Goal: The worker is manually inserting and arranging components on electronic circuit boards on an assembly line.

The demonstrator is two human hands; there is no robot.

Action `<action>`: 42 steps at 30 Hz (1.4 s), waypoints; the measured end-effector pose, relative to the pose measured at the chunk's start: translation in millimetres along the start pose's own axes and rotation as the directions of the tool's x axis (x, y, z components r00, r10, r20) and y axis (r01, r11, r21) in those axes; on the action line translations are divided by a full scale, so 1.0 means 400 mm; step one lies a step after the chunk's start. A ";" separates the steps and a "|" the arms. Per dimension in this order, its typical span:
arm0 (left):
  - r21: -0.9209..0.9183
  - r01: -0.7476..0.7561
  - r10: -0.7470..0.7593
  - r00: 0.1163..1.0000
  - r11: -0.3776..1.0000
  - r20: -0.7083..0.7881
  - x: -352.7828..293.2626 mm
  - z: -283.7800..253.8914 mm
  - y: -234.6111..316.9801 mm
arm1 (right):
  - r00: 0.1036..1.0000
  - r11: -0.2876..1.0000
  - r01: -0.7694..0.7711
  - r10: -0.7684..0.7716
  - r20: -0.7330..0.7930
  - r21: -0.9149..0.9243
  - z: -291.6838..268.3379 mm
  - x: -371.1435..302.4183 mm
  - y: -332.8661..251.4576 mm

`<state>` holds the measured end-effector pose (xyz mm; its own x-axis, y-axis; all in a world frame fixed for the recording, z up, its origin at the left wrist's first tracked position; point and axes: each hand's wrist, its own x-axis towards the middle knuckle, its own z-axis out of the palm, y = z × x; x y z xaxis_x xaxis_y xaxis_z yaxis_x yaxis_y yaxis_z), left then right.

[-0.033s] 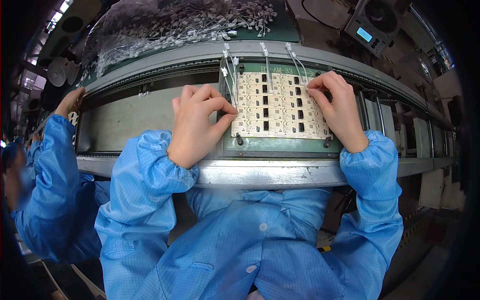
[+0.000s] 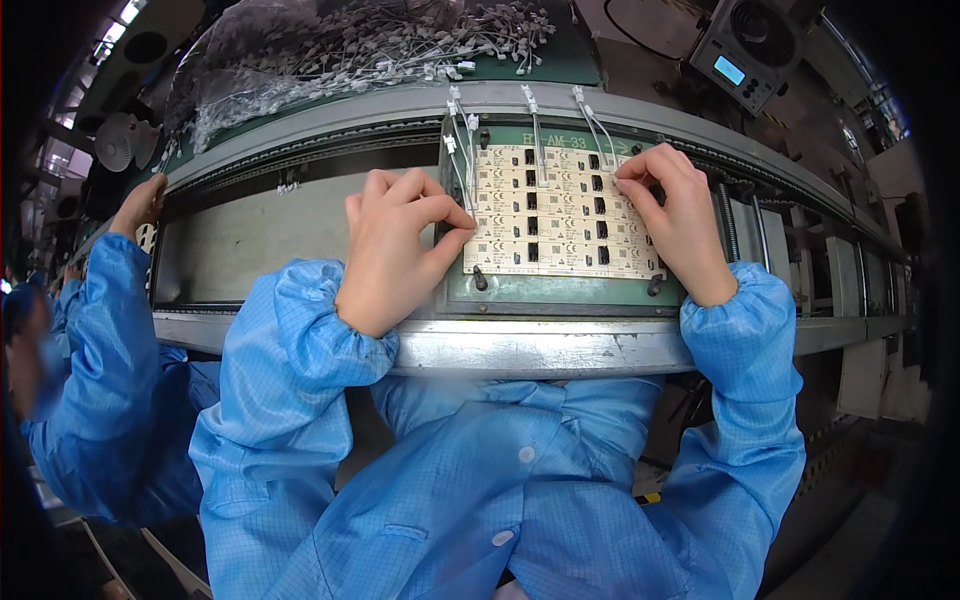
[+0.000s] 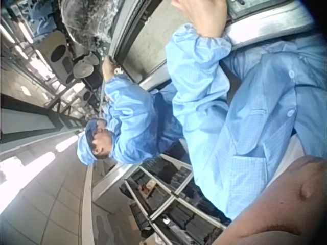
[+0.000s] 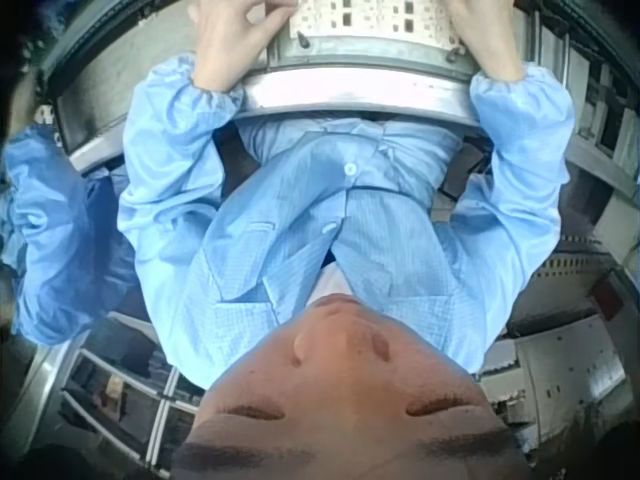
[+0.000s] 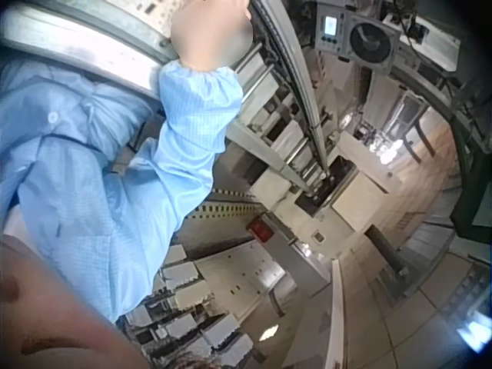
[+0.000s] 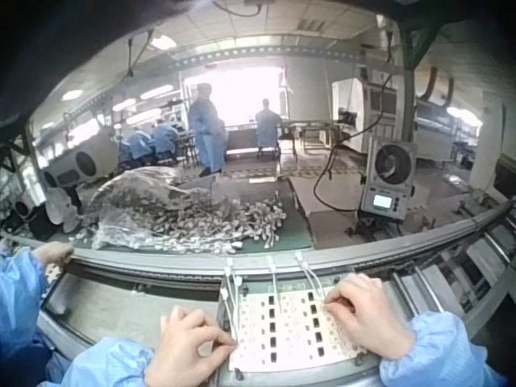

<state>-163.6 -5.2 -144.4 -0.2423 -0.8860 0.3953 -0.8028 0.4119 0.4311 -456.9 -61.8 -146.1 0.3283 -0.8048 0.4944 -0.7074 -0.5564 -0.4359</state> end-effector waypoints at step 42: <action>-0.681 0.279 -0.274 0.954 0.677 0.118 0.325 -0.067 -0.243 | 0.997 0.999 -0.028 0.030 0.074 -0.031 -0.001 0.012 0.004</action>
<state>-102.6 -154.7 -113.0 -0.0757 -0.9837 0.1634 -0.2400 0.1770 0.9545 -456.8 -66.4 -143.9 0.3524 -0.8342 0.4242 -0.7352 -0.5273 -0.4261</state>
